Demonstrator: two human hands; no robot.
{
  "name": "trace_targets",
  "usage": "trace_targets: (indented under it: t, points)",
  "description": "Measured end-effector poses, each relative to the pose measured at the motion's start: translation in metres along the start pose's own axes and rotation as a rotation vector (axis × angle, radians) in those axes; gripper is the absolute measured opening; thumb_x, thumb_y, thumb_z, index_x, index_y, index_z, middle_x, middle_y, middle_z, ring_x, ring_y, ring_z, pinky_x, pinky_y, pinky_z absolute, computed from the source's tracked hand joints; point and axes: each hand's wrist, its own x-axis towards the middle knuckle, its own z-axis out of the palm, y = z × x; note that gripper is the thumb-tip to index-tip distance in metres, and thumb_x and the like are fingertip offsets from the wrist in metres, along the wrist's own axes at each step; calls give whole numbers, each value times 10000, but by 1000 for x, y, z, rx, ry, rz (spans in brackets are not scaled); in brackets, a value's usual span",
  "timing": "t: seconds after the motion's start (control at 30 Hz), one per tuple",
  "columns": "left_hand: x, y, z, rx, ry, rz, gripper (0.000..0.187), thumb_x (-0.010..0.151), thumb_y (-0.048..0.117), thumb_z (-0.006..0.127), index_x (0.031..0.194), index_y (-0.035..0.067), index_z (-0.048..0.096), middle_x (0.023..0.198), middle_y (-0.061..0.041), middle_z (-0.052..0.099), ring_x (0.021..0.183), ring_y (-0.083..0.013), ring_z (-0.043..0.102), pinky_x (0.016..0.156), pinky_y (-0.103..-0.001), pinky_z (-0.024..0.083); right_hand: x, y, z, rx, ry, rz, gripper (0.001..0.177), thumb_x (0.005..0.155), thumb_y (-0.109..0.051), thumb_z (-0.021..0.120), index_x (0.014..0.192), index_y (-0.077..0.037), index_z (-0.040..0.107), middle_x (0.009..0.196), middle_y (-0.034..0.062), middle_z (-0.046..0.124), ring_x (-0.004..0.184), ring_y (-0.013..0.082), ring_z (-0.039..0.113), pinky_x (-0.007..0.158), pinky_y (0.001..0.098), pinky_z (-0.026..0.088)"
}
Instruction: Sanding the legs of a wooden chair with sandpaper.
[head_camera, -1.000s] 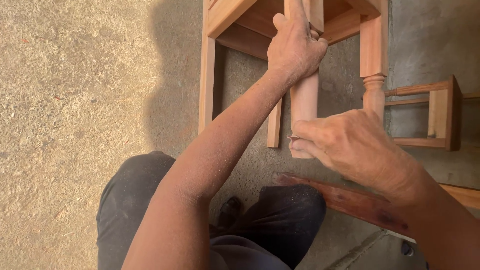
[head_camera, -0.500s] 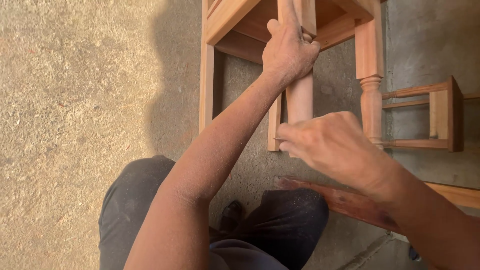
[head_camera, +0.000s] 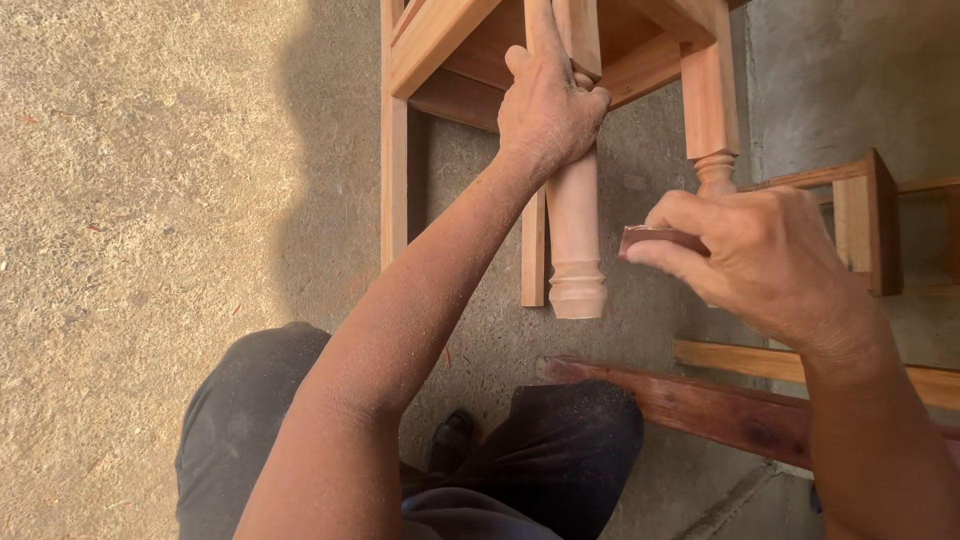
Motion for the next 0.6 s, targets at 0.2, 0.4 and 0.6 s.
trace_targets:
  t: [0.2, 0.4, 0.6]
  points:
    - [0, 0, -3, -15, -28, -5, 1143, 806, 199, 721, 1586, 286, -109, 1165, -171, 524, 882, -319, 738, 844, -471, 599, 29, -31, 47, 207, 157, -384, 225, 886, -261, 788, 802, -68, 708, 550, 26, 619, 474, 123, 594, 440, 299, 482]
    - [-1, -3, 1, -15, -11, 22, 1133, 821, 210, 711, 1586, 274, -122, 1153, -180, 520, 866, -306, 740, 847, -459, 604, 24, 0, 50, 308, 63, -371, 266, 863, -287, 799, 721, -92, 689, 525, 6, 623, 424, 102, 585, 390, 287, 457]
    - [-2, -3, -2, -18, -21, 13, 1121, 817, 213, 717, 1584, 260, -100, 1133, -171, 521, 853, -315, 729, 824, -457, 606, 26, -8, 35, 206, 47, -442, 249, 856, -305, 786, 764, -94, 692, 544, 11, 623, 452, 109, 583, 414, 284, 459]
